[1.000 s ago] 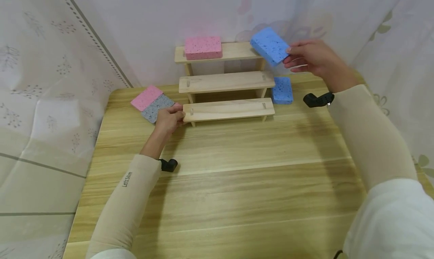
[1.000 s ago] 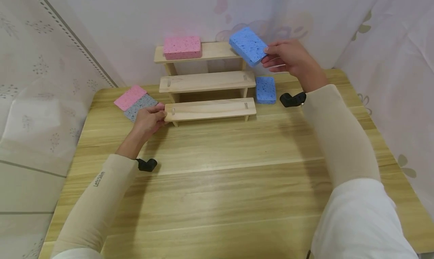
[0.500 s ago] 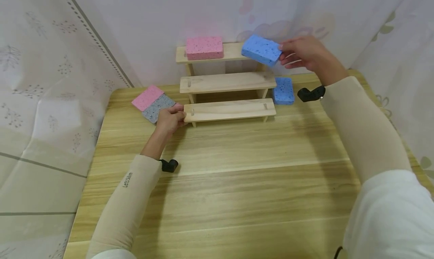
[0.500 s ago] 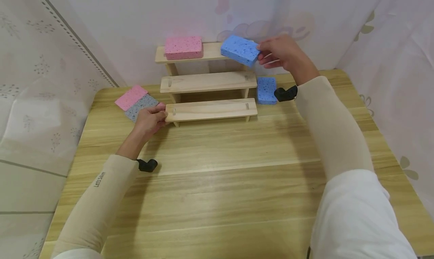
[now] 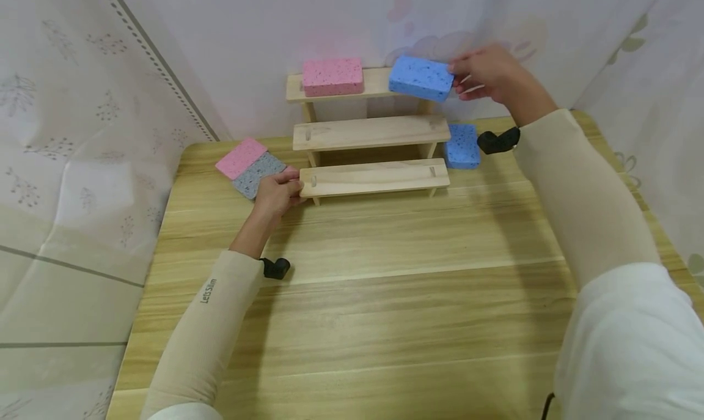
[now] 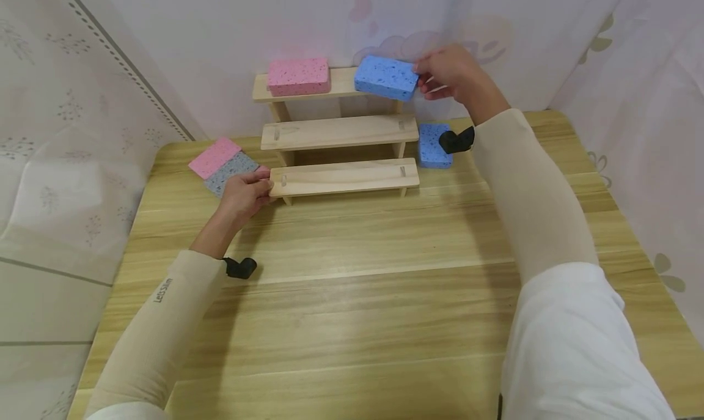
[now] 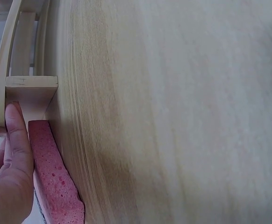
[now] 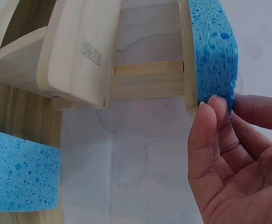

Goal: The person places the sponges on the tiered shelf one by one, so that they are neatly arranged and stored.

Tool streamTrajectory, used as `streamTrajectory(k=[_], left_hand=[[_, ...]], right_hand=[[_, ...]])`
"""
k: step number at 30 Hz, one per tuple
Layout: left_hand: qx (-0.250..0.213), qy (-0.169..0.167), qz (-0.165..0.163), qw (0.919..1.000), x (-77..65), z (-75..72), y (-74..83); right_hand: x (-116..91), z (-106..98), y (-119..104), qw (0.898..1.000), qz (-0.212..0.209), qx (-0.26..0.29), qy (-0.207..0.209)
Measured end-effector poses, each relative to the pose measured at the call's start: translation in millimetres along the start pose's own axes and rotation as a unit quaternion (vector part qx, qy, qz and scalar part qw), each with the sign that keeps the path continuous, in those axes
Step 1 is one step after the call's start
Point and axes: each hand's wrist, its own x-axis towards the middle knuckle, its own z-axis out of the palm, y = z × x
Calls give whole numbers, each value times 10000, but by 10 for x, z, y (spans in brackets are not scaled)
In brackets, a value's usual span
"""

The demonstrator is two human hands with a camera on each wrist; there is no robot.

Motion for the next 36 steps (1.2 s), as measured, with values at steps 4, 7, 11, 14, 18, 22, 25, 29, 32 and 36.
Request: streamTrajectory(k=[4, 7, 11, 14, 18, 22, 25, 29, 32, 36], left_hand=[[11, -5, -1, 10000, -6, 0, 9], [-9, -4, -16, 10000, -8, 2, 5], [-33, 7, -44, 10000, -5, 4, -1], [-14, 12, -42, 10000, -3, 4, -1], [49, 20, -38, 10000, -10, 3, 4], [67, -13, -49, 10000, -17, 10, 11], [54, -26, -66, 10000, -16, 10, 8], [8, -39, -74, 10000, -10, 14, -1], [-42, -72, -63, 9999, -11, 22, -1], [-55, -94, -62, 9999, -11, 31, 4]], right_hand=[[36, 55, -43, 9998, -93, -161, 75], [64, 124, -76, 9994, -188, -213, 182], [108, 209, -118, 9987, -280, -118, 419], [133, 262, -151, 9977, -284, 135, 601], [148, 332, -185, 9960, -263, 364, 766], [142, 384, -195, 9951, -229, 414, 864], [137, 413, -198, 9947, -222, 487, 875], [132, 430, -197, 9941, -231, 622, 858], [125, 422, -188, 9934, -240, 738, 839], [111, 390, -159, 9930, -283, 868, 748]])
